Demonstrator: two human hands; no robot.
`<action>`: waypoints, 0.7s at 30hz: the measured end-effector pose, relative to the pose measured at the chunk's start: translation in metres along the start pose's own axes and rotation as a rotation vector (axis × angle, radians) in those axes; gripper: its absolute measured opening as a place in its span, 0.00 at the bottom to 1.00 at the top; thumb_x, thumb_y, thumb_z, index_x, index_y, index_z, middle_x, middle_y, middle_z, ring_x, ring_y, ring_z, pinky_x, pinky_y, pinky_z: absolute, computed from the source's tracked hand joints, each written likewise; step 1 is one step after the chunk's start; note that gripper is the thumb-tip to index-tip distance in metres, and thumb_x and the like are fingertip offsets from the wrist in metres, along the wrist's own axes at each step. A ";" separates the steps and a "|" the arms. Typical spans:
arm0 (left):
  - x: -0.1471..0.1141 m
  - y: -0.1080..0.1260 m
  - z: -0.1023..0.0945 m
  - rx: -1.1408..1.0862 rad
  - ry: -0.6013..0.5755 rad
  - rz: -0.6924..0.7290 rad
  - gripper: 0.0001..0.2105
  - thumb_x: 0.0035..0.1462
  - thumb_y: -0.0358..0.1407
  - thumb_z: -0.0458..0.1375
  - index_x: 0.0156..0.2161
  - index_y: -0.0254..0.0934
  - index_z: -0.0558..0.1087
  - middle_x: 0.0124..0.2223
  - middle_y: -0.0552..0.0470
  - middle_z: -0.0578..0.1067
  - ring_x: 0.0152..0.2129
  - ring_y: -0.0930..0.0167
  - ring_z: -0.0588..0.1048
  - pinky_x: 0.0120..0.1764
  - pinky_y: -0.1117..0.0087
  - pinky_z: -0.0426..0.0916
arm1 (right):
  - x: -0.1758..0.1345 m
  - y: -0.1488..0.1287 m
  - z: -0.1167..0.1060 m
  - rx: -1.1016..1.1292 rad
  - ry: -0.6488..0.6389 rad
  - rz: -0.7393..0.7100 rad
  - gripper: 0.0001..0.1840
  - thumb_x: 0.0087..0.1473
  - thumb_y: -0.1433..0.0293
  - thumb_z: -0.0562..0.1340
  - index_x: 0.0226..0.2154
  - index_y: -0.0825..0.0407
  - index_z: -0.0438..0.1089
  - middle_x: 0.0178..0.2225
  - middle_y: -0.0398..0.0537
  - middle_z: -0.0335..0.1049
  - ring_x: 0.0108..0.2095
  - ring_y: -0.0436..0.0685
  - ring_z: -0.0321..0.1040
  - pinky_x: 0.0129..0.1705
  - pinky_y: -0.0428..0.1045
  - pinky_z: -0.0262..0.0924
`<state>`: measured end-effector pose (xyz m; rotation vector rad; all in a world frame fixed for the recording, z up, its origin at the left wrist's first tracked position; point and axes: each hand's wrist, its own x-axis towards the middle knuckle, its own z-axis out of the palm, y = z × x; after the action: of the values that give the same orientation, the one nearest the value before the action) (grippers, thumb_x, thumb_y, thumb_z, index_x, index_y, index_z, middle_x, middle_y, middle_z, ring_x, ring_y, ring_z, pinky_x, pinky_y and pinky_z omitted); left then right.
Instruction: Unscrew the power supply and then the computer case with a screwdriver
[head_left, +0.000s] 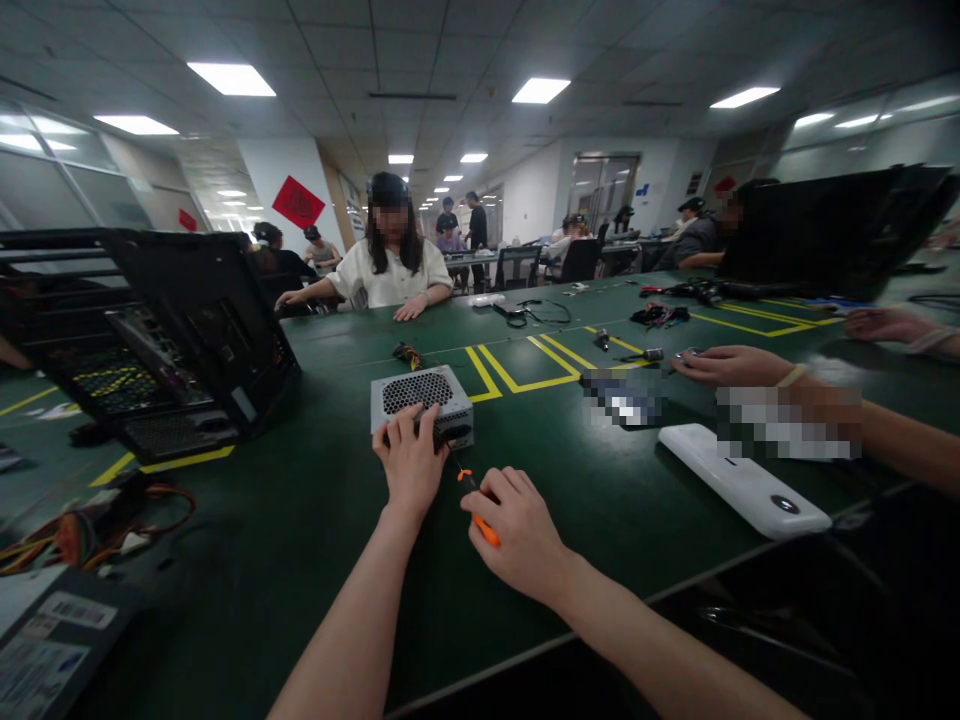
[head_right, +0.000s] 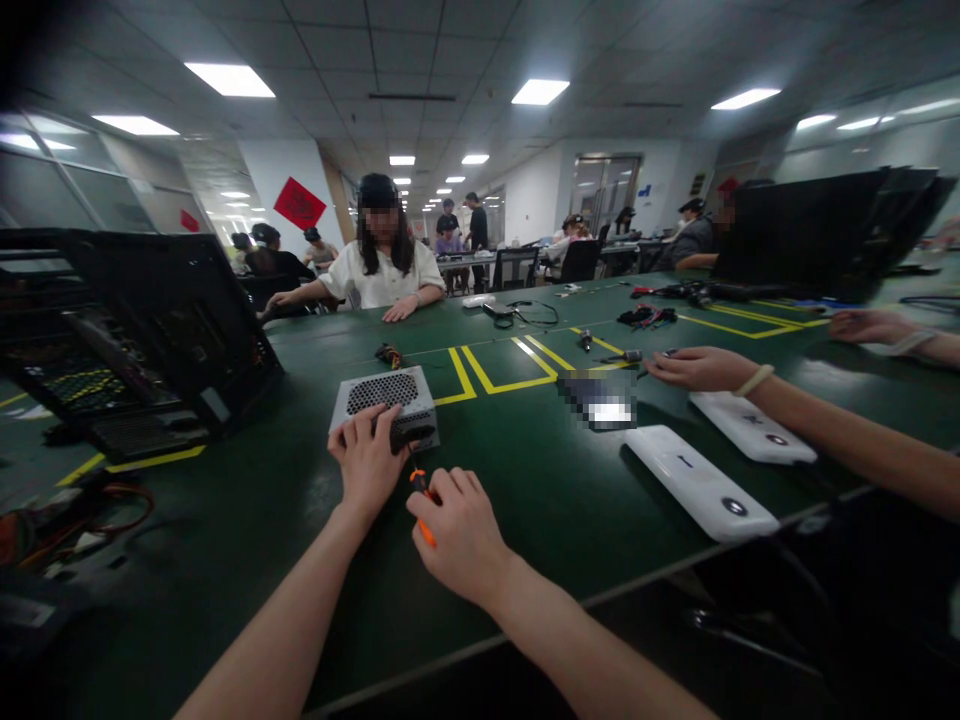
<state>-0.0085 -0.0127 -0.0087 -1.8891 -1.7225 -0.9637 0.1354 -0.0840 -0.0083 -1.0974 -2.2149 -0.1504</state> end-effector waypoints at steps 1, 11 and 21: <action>0.000 0.000 0.000 -0.001 -0.001 0.001 0.22 0.45 0.34 0.57 0.48 0.41 0.63 0.50 0.45 0.63 0.48 0.62 0.57 0.49 0.56 0.44 | 0.000 0.000 0.000 -0.005 0.009 0.009 0.07 0.45 0.75 0.55 0.30 0.51 0.66 0.29 0.46 0.58 0.31 0.52 0.54 0.34 0.48 0.49; -0.004 0.003 -0.015 -0.107 0.042 0.017 0.19 0.48 0.28 0.51 0.48 0.38 0.64 0.51 0.42 0.61 0.49 0.62 0.57 0.49 0.57 0.48 | 0.003 -0.001 -0.004 0.158 0.031 0.110 0.06 0.51 0.70 0.52 0.33 0.52 0.62 0.30 0.45 0.63 0.31 0.52 0.58 0.35 0.48 0.52; -0.011 0.002 0.013 -1.091 -0.506 -0.681 0.12 0.50 0.40 0.49 0.30 0.32 0.68 0.26 0.49 0.72 0.08 0.81 0.59 0.13 0.78 0.49 | 0.002 0.002 -0.001 0.095 0.063 0.113 0.06 0.45 0.74 0.54 0.30 0.52 0.62 0.28 0.45 0.61 0.31 0.53 0.56 0.35 0.49 0.50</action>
<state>-0.0032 -0.0120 -0.0253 -2.2962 -2.5265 -2.1687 0.1370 -0.0822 -0.0066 -1.1460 -2.0769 -0.0303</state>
